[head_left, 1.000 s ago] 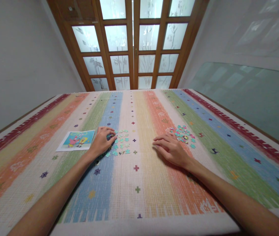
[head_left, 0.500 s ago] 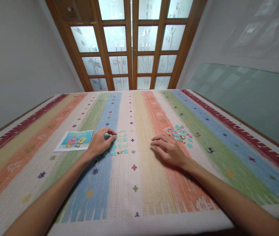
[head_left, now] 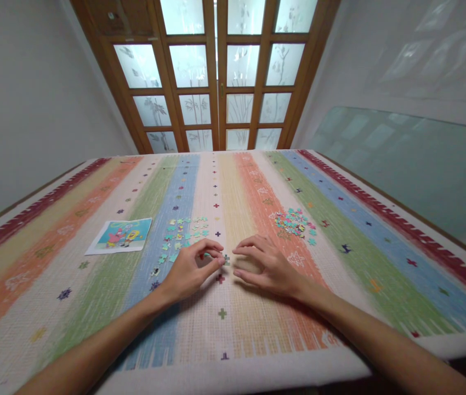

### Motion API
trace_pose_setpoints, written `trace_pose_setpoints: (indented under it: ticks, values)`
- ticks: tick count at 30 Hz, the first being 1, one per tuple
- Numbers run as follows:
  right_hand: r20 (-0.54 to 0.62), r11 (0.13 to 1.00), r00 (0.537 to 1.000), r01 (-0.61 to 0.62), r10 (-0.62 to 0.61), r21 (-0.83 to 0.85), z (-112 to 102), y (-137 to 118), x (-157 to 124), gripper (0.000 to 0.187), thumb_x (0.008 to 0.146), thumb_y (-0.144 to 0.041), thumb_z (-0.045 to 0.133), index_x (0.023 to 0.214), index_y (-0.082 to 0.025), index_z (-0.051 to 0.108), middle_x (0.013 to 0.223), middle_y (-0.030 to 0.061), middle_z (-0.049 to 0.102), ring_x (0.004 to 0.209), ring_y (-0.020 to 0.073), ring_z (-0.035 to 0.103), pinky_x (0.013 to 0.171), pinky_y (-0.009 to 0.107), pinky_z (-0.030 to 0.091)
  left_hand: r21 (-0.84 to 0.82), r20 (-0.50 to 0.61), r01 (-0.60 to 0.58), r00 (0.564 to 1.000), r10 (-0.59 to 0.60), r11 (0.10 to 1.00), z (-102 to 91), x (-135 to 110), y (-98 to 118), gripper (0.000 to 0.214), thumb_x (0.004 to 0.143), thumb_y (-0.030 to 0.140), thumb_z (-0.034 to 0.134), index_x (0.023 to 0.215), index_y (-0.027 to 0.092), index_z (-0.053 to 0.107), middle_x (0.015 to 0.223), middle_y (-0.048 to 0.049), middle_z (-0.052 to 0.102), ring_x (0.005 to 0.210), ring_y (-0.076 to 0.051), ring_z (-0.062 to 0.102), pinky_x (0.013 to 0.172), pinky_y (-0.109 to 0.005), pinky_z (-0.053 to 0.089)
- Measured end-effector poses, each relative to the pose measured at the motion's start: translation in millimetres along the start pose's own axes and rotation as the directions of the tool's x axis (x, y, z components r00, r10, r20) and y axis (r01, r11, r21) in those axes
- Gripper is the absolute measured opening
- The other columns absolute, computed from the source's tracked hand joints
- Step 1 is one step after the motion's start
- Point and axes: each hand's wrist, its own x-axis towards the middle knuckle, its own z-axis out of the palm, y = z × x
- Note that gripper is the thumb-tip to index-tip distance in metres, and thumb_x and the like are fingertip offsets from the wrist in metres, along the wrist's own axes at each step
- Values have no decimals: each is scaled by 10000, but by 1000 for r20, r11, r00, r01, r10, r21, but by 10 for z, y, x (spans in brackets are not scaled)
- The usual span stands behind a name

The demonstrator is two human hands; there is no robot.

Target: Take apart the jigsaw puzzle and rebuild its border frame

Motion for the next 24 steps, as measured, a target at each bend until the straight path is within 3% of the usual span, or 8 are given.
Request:
trace_pose_setpoints:
  ticks: [8, 13, 18, 20, 24]
  values:
    - [-16, 996, 996, 89, -89, -14, 25, -83, -11, 140, 952, -324, 674, 1042, -222, 708, 1008, 81, 692, 933, 218, 630, 825, 381, 494, -192, 124, 79, 991, -55, 978, 128, -89, 19, 211, 868, 396, 679, 973, 219, 637, 827, -53, 747, 739, -204, 706, 773, -401, 561]
    - [-5, 994, 995, 96, -97, -53, 16, -81, 0, 126, 957, -326, 650, 984, -217, 707, 956, 76, 694, 881, 215, 623, 797, 380, 486, -101, 115, 39, 993, -27, 994, 115, -87, 7, 210, 905, 395, 638, 1026, 223, 639, 795, -44, 739, 742, -209, 689, 800, -418, 554]
    - [-5, 993, 999, 40, -41, -114, -11, -17, -13, 159, 974, -317, 616, 1018, -193, 705, 983, 97, 690, 881, 231, 613, 814, 405, 486, -63, -115, 10, 993, -17, 998, -139, 50, -127, 265, 921, 411, 595, 1110, 225, 593, 859, -45, 716, 835, -210, 682, 831, -400, 557]
    - [8, 992, 1000, 8, -7, -130, -19, 18, -24, 174, 976, -319, 610, 1007, -179, 707, 991, 109, 683, 883, 237, 610, 809, 410, 485, -86, -250, 10, 968, -32, 996, -317, 139, -232, 230, 954, 429, 531, 1043, 224, 587, 876, -43, 698, 846, -205, 672, 813, -381, 568]
    - [55, 990, 996, -56, 63, -131, -8, 64, -42, 180, 977, -327, 602, 978, -181, 707, 1006, 112, 672, 894, 240, 601, 795, 406, 481, -66, -493, -23, 870, -13, 998, -683, 276, -452, 324, 1009, 424, 381, 880, 218, 596, 834, -51, 659, 803, -199, 624, 809, -368, 563]
